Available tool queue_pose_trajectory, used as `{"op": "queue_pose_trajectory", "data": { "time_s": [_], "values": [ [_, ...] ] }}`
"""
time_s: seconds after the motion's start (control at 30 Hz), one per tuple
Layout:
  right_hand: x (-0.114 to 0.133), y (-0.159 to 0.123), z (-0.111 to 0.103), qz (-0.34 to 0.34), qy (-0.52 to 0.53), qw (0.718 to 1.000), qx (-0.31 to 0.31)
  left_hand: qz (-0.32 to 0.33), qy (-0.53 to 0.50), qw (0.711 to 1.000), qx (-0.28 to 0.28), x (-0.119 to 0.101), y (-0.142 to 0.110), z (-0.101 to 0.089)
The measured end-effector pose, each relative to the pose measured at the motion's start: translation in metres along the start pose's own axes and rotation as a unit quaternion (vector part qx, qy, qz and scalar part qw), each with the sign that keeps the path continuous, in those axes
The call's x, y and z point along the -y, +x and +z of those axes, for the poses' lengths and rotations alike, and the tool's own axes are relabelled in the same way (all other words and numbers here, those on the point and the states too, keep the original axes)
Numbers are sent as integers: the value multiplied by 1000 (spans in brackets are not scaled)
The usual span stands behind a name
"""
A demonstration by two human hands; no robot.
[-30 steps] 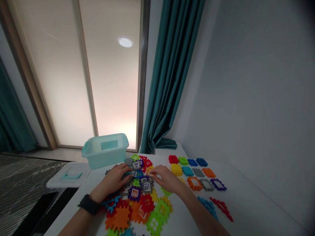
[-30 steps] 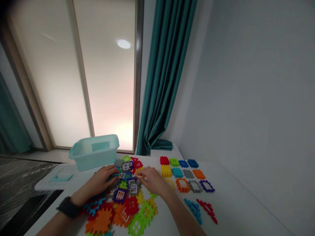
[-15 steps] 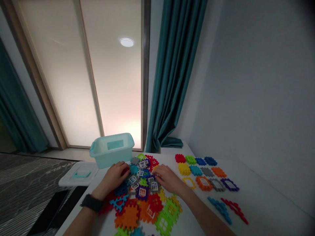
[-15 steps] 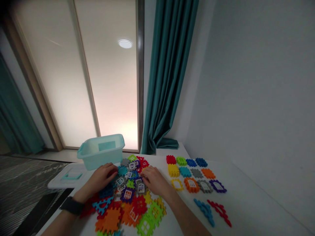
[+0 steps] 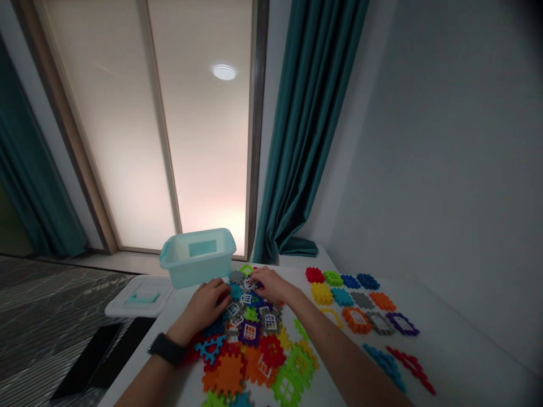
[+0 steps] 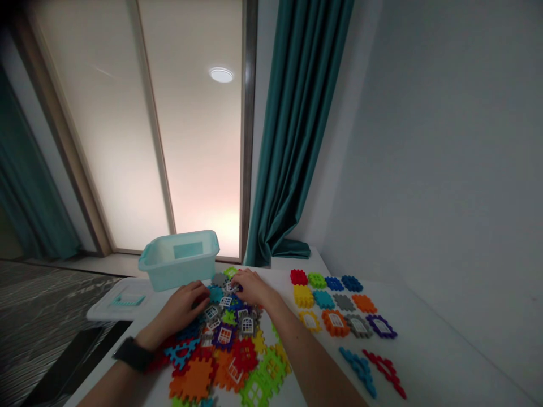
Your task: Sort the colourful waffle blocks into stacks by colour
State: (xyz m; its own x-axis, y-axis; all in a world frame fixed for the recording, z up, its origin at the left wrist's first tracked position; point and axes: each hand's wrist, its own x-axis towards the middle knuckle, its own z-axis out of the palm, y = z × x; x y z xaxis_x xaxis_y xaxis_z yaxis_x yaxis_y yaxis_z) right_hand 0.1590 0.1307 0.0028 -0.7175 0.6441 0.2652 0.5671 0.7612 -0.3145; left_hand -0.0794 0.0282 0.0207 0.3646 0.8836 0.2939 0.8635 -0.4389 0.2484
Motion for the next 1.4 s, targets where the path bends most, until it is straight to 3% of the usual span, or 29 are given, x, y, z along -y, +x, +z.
{"op": "queue_pose_trajectory", "data": {
  "time_s": [0.33,0.53,0.67,0.87,1.07,1.17,1.3,1.4],
  "values": [
    [8,-12,-8,46,6,999,-14,16,5,1000,-10,-7,0,7],
    [38,-54,-25,43,23,999,-21,33,7,999,-28,-23,-3,13],
    [64,-86,-30,40,50,998,-27,78,-12,997,-24,-44,-5,16],
    [86,-116,-24,69,75,993,-51,127,-24,992,14,-67,-6,22],
    [89,-138,-13,92,112,985,-96,140,-33,990,11,-72,-7,27],
    [87,-141,-7,112,157,972,-135,148,-45,988,-13,-72,-8,26],
    [82,-136,3,185,232,934,-200,165,-58,984,-26,-73,-9,21],
    [80,-132,10,209,266,917,-213,180,-52,982,-20,-76,-10,20]
  ]
}}
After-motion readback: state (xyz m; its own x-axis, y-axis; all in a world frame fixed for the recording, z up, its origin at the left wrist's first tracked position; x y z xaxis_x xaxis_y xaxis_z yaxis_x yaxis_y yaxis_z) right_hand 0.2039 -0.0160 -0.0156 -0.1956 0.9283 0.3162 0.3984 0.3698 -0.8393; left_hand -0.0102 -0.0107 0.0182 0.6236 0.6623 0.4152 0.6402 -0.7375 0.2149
